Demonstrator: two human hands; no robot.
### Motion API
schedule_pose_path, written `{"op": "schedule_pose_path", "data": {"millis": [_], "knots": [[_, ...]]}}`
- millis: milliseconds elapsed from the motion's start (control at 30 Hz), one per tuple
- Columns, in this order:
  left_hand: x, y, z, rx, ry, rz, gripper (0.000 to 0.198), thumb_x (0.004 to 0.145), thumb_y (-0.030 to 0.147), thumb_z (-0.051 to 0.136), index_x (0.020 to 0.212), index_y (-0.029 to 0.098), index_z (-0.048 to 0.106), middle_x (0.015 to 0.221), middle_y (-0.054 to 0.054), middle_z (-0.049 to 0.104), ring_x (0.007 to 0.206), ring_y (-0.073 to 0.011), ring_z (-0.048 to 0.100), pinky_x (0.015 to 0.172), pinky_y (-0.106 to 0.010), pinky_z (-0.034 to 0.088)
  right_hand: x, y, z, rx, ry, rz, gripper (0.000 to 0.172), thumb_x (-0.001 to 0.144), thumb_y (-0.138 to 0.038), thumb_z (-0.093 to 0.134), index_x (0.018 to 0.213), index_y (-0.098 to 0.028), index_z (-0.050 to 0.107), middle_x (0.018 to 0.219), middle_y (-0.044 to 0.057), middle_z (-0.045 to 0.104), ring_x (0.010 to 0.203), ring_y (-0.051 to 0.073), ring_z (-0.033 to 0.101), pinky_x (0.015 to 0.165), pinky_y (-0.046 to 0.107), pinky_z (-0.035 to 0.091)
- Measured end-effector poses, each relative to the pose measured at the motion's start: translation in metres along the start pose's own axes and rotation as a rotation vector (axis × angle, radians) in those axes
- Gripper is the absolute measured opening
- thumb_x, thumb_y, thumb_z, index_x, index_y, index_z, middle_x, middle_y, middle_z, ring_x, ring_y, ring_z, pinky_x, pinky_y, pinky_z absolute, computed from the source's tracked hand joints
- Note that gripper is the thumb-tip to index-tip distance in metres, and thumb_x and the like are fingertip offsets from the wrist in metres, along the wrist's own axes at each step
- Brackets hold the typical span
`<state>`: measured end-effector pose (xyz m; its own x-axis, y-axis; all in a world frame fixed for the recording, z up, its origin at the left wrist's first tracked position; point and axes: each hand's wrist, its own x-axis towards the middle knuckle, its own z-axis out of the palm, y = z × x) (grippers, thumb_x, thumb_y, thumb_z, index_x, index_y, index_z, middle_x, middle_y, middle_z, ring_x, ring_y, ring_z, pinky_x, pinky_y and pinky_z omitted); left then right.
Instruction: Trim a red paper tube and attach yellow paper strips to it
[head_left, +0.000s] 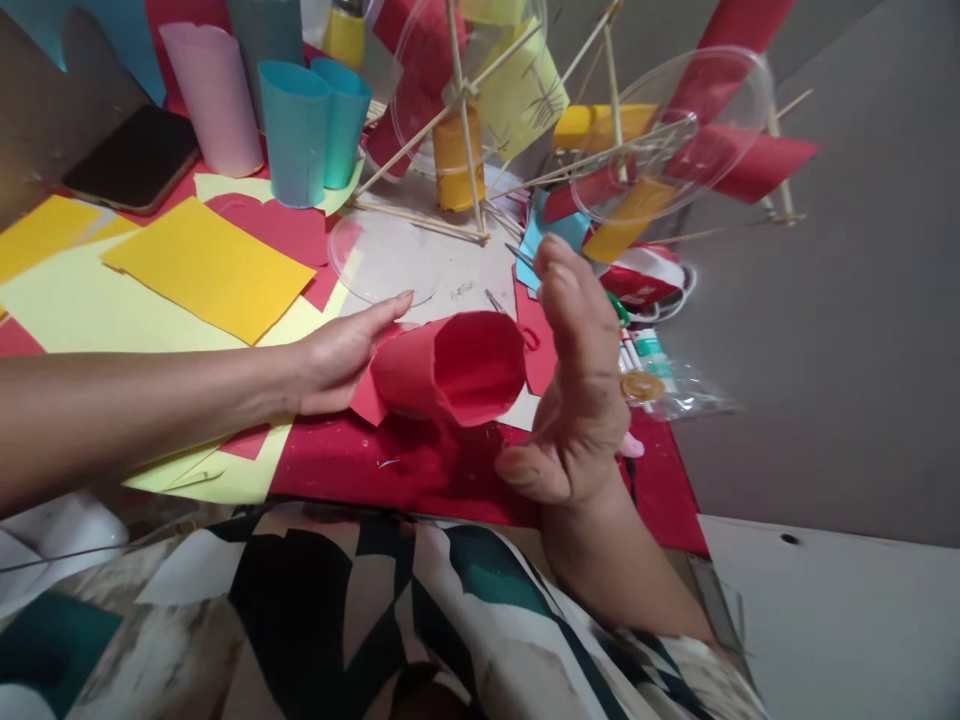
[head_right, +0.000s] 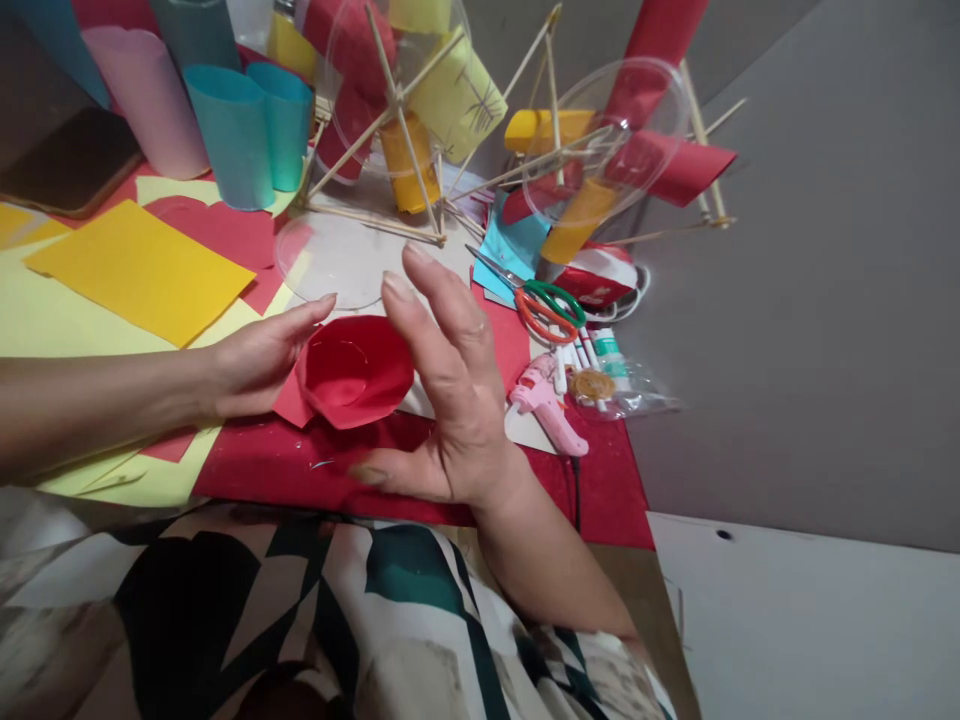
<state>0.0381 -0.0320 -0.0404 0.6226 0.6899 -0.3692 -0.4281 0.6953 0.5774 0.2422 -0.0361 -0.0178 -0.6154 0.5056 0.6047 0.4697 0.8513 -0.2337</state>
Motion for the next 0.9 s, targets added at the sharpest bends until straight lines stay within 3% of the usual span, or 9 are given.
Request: {"op": "schedule_pose_path", "data": {"millis": [33,100,267,667,800,900], "knots": [[0.001,-0.001,0.0,-0.007,-0.006,-0.01,0.056,0.098,0.055,0.039,0.124,0.012,0.063,0.113,-0.015,0.074,0.105,-0.03,0.07,0.1,-0.046,0.05,0.003,-0.003,0.0,0.015,0.068,-0.116,0.085,0.089,-0.076,0.037,0.158,-0.028,0.022,0.163,0.004,0.029,0.15,0.033,0.029,0.123,0.052,0.025],[0.002,-0.004,0.0,-0.03,-0.04,0.001,0.055,0.097,0.056,0.042,0.125,0.013,0.063,0.114,-0.014,0.074,0.107,-0.0287,0.069,0.102,-0.043,0.049,0.008,-0.009,0.0,-0.016,0.083,-0.194,0.077,0.094,-0.067,0.041,0.157,-0.023,0.03,0.158,0.007,0.037,0.145,0.032,0.037,0.121,0.051,0.029],[0.003,-0.006,-0.002,-0.037,-0.101,-0.005,0.06,0.095,0.061,0.042,0.128,0.014,0.061,0.115,-0.014,0.073,0.106,-0.0314,0.07,0.102,-0.047,0.047,0.008,-0.016,0.004,-0.073,-0.049,-0.133,0.069,0.098,-0.065,0.033,0.156,-0.028,0.031,0.152,0.009,0.043,0.141,0.033,0.044,0.116,0.05,0.037],[-0.002,-0.004,0.0,-0.087,-0.075,-0.063,0.062,0.094,0.063,0.042,0.121,0.012,0.065,0.114,-0.015,0.073,0.115,-0.0338,0.066,0.099,-0.048,0.05,0.007,-0.013,0.009,-0.037,-0.016,-0.149,0.071,0.097,-0.065,0.032,0.157,-0.028,0.029,0.152,0.01,0.044,0.139,0.031,0.046,0.114,0.052,0.039],[-0.002,-0.003,0.001,-0.075,-0.046,-0.063,0.06,0.093,0.062,0.045,0.118,0.012,0.066,0.11,-0.015,0.075,0.104,-0.0318,0.07,0.095,-0.045,0.052,0.007,-0.013,0.011,-0.029,-0.024,-0.136,0.074,0.094,-0.069,0.035,0.156,-0.028,0.031,0.152,0.011,0.044,0.14,0.033,0.045,0.116,0.055,0.036],[-0.001,-0.001,-0.001,-0.054,0.002,-0.034,0.056,0.093,0.059,0.047,0.112,0.011,0.067,0.099,-0.014,0.076,0.089,-0.0273,0.073,0.089,-0.04,0.054,0.004,-0.01,0.013,0.036,-0.012,-0.116,0.083,0.091,-0.073,0.039,0.158,-0.03,0.021,0.156,0.012,0.037,0.141,0.036,0.044,0.113,0.06,0.038]]}}
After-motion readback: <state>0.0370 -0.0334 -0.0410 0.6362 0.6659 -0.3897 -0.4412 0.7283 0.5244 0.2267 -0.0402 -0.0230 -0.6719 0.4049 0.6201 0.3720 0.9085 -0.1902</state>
